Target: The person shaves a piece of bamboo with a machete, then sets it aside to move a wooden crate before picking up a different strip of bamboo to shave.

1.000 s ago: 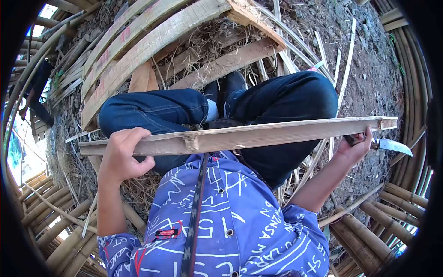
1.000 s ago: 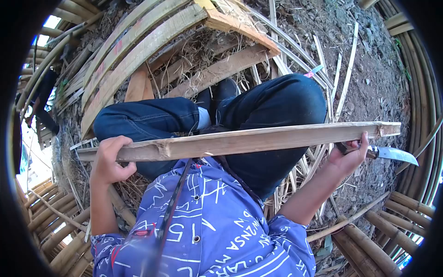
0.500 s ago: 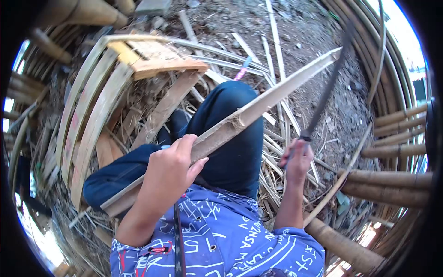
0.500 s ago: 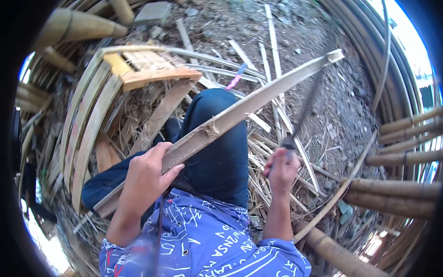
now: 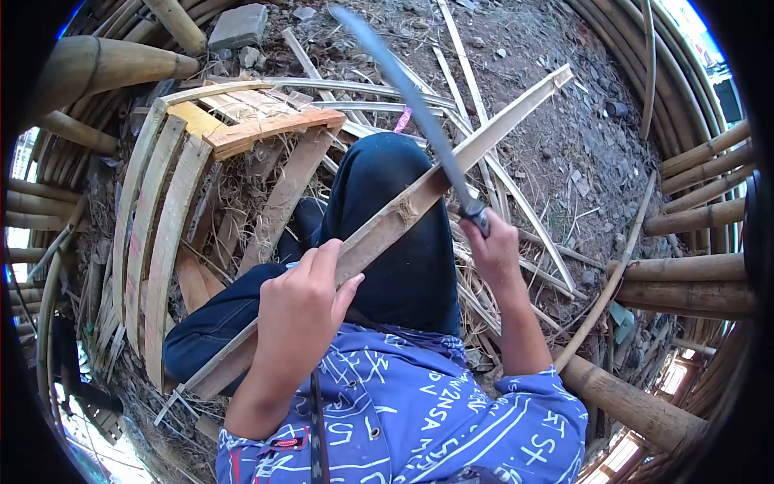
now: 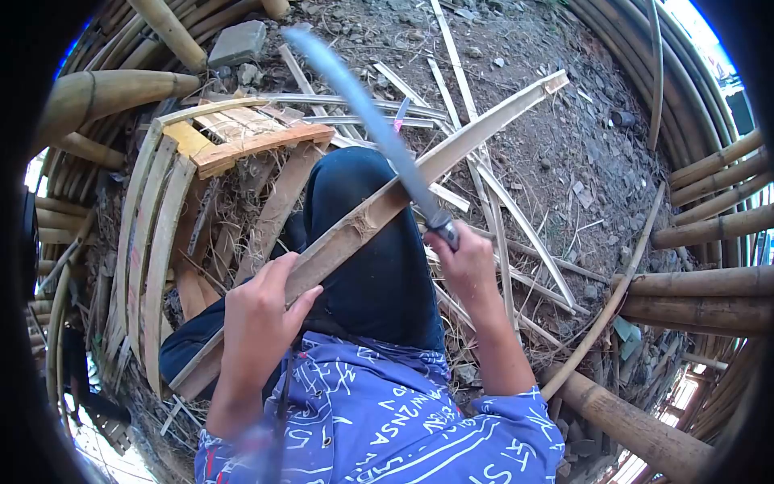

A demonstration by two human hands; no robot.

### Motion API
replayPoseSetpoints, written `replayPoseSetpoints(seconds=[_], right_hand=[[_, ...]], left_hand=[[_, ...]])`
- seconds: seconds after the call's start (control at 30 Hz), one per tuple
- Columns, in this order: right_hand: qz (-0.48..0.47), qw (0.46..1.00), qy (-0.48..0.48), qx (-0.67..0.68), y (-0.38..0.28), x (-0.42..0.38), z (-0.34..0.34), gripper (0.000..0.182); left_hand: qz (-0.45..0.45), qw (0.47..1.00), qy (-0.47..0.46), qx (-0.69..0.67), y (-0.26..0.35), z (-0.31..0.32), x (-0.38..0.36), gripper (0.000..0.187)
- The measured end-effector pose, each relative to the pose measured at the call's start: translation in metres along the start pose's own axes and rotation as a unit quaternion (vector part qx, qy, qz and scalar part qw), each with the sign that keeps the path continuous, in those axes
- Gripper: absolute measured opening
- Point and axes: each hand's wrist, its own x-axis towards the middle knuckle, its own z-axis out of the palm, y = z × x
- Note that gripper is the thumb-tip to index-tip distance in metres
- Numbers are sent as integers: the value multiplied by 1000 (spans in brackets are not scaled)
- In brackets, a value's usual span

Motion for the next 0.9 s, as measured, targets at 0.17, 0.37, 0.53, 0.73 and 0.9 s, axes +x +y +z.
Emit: replayPoseSetpoints(seconds=[0.17,0.37,0.53,0.73,0.9], right_hand=[[115,988,91,47,50,19,-22,52],[72,970,74,219,22,-19,-12,51],[9,996,-39,78,-18,-16,-8,42],[2,995,-73,72,2,-2,4,46],[95,993,-15,63,39,18,-2,49]], left_hand=[[18,1000,0,-1,-5,-1,1,41],[-12,999,-16,-34,0,3,6,42],[13,1000,-18,-20,1,5,8,43],[17,1000,-1,-19,-3,15,1,43],[59,998,24,16,-10,10,-8,40]])
